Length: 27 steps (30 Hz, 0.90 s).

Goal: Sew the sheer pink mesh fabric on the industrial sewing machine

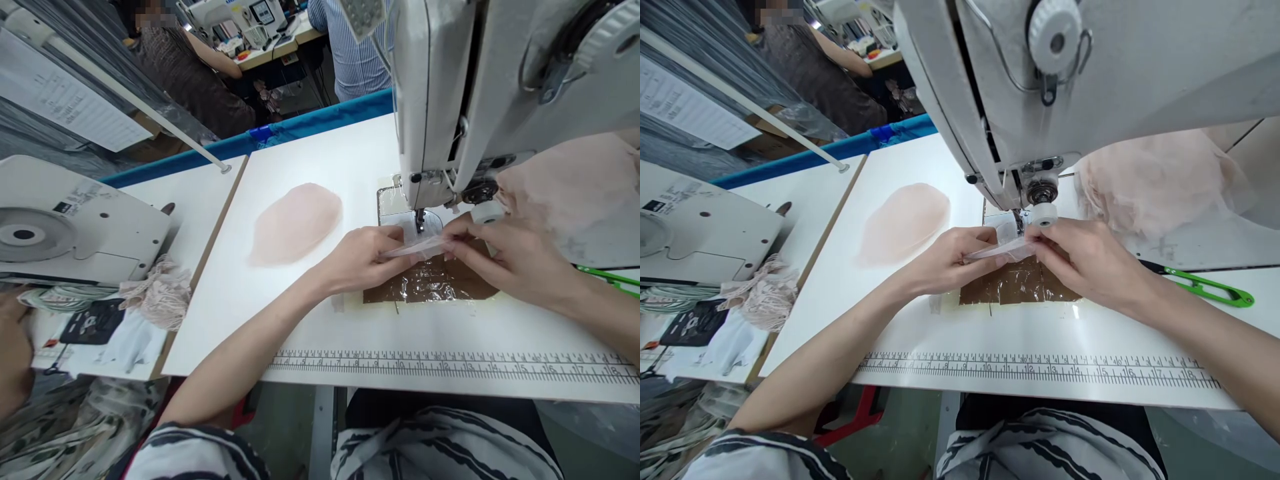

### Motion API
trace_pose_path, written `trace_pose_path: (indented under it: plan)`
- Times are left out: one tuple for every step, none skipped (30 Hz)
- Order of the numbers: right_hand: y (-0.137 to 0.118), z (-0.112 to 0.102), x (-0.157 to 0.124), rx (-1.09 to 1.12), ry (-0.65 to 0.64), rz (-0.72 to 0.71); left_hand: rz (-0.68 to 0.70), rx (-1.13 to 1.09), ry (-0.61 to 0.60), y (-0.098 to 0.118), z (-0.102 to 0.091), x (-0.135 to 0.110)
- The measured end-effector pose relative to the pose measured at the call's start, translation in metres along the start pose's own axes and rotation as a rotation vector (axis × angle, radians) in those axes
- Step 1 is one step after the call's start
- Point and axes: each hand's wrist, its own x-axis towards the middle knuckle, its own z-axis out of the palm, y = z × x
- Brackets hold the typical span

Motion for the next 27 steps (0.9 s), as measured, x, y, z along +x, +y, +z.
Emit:
trace_pose_path:
  plan:
    - [-0.001,-0.001,0.000,0.010,-0.025,-0.002,0.021,0.041,0.014,-0.001,0.003,-0.002]
    - [-0.001,-0.001,0.000,0.022,-0.054,-0.004,0.048,0.094,0.034,-0.002,0.006,-0.005]
    - [-0.002,-0.001,0.000,0.035,-0.086,-0.007,0.080,0.154,0.058,-0.002,0.011,-0.007]
    - [-0.002,-0.001,-0.001,0.051,-0.124,-0.004,0.113,0.217,0.086,-0.003,0.016,-0.010]
    - [-0.002,-0.001,-0.002,0.064,-0.165,0.005,0.147,0.279,0.123,-0.003,0.021,-0.012]
    - [-0.002,-0.001,-0.003,0.071,-0.200,0.016,0.182,0.337,0.163,-0.003,0.026,-0.014]
    - [-0.001,0.000,-0.005,0.071,-0.227,0.027,0.217,0.391,0.204,-0.003,0.030,-0.015]
    - [-0.001,0.001,-0.007,0.063,-0.244,0.035,0.249,0.443,0.245,-0.002,0.035,-0.016]
    - [0.000,0.002,-0.008,0.049,-0.251,0.037,0.281,0.494,0.282,-0.002,0.038,-0.017]
    - [0.000,0.003,-0.010,0.029,-0.252,0.035,0.312,0.543,0.312,-0.001,0.041,-0.017]
    - [0.001,0.004,-0.012,0.004,-0.250,0.029,0.342,0.588,0.339,0.000,0.043,-0.018]
    - [0.001,0.004,-0.013,-0.027,-0.248,0.018,0.370,0.627,0.370,0.001,0.044,-0.018]
    - [0.001,0.004,-0.013,-0.064,-0.249,0.002,0.393,0.659,0.399,0.003,0.045,-0.019]
    - [0.000,0.003,-0.013,-0.105,-0.249,-0.022,0.411,0.686,0.420,0.005,0.046,-0.019]
    - [0.000,0.003,-0.012,-0.145,-0.246,-0.050,0.421,0.709,0.436,0.007,0.048,-0.020]
    - [-0.001,0.002,-0.012,-0.182,-0.241,-0.083,0.420,0.730,0.446,0.009,0.049,-0.022]
    - [-0.002,0.002,-0.011,-0.214,-0.236,-0.115,0.414,0.749,0.452,0.011,0.050,-0.024]
    - [-0.003,0.001,-0.010,-0.239,-0.232,-0.143,0.406,0.763,0.457,0.012,0.052,-0.025]
    - [-0.004,0.001,-0.009,-0.257,-0.227,-0.170,0.400,0.774,0.459,0.014,0.054,-0.027]
    - [-0.005,0.001,-0.009,-0.268,-0.225,-0.188,0.394,0.782,0.459,0.015,0.056,-0.029]
    - [-0.005,0.002,-0.009,-0.269,-0.228,-0.199,0.388,0.786,0.450,0.015,0.057,-0.031]
    - [-0.006,0.002,-0.009,-0.260,-0.232,-0.205,0.380,0.786,0.433,0.016,0.058,-0.032]
    - [-0.006,0.002,-0.009,-0.242,-0.238,-0.206,0.369,0.784,0.415,0.016,0.058,-0.034]
    - [-0.005,0.003,-0.010,-0.221,-0.245,-0.207,0.356,0.781,0.394,0.016,0.059,-0.035]
    - [-0.005,0.003,-0.010,-0.204,-0.251,-0.205,0.345,0.775,0.380,0.016,0.058,-0.035]
    - [-0.005,0.003,-0.010,-0.192,-0.253,-0.202,0.340,0.768,0.373,0.017,0.058,-0.036]
    - [-0.004,0.003,-0.010,-0.186,-0.253,-0.200,0.338,0.762,0.367,0.017,0.057,-0.036]
